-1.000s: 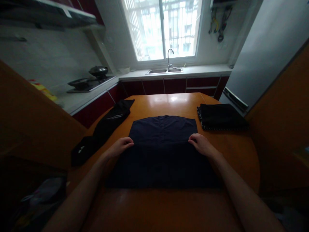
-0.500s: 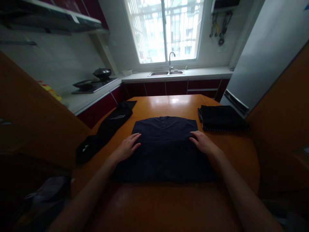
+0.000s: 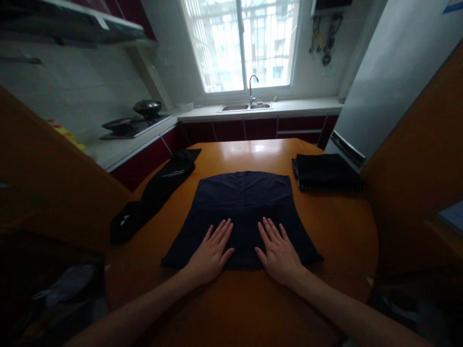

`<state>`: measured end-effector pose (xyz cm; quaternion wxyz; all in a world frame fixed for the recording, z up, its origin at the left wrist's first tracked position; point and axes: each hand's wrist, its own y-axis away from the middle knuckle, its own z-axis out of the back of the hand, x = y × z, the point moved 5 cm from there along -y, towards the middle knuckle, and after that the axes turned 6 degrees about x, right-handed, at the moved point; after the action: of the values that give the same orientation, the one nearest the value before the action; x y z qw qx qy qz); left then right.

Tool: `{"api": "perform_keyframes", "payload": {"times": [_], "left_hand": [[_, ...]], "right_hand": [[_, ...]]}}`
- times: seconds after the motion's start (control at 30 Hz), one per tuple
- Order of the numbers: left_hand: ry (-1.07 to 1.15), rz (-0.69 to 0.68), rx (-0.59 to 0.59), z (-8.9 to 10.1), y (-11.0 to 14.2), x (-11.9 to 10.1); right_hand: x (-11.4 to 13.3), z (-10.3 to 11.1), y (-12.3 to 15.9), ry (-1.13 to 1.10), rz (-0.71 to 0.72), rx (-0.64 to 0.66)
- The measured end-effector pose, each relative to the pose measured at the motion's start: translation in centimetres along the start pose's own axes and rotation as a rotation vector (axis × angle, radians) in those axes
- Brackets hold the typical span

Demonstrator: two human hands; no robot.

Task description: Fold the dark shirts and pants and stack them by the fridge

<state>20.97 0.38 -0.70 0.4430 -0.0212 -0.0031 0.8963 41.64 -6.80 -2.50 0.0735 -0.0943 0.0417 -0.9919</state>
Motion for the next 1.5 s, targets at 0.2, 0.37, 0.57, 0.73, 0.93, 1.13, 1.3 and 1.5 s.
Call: {"api": "perform_keyframes", "payload": {"times": [0.2,0.37,0.57,0.73,0.93,1.13,1.3,1.5], "left_hand": [[-0.088,0.120,-0.029,-0.5,5.3,4.4],[-0.149,0.229,-0.084,-0.6,8.4,7.4],[-0.063,0.091,-0.092,1.7,5.3,0.9],[0.048,-0.145,0.070,1.1,4.3,-4.3],[0.142,-0.195,0.159,2.6,5.2,-2.8],[0.130,-0.020,-0.002,3.9,-4.5,-0.2],[0.019,-0.039,-0.011,0.0,-9.3,0.7],[0.048,0.049,-0.028,-1.3,-7.0,5.2]], "right_hand": [[-6.6,0.3,4.7,0.085,-0.193,-0.035],[-10.4,0.2,7.3,0.105,-0.322,-0.083],[-1.8,3.5,5.1,0.050,-0.126,-0.202],[6.9,1.7,5.0,-0.125,0.257,0.073],[6.1,1.5,5.5,-0.237,0.250,0.149],[5.2,4.4,-5.3,-0.167,0.073,-0.067],[2.2,0.7,-9.8,-0.083,0.003,-0.003],[-4.3,-0.6,-7.3,-0.052,-0.166,0.013]]}}
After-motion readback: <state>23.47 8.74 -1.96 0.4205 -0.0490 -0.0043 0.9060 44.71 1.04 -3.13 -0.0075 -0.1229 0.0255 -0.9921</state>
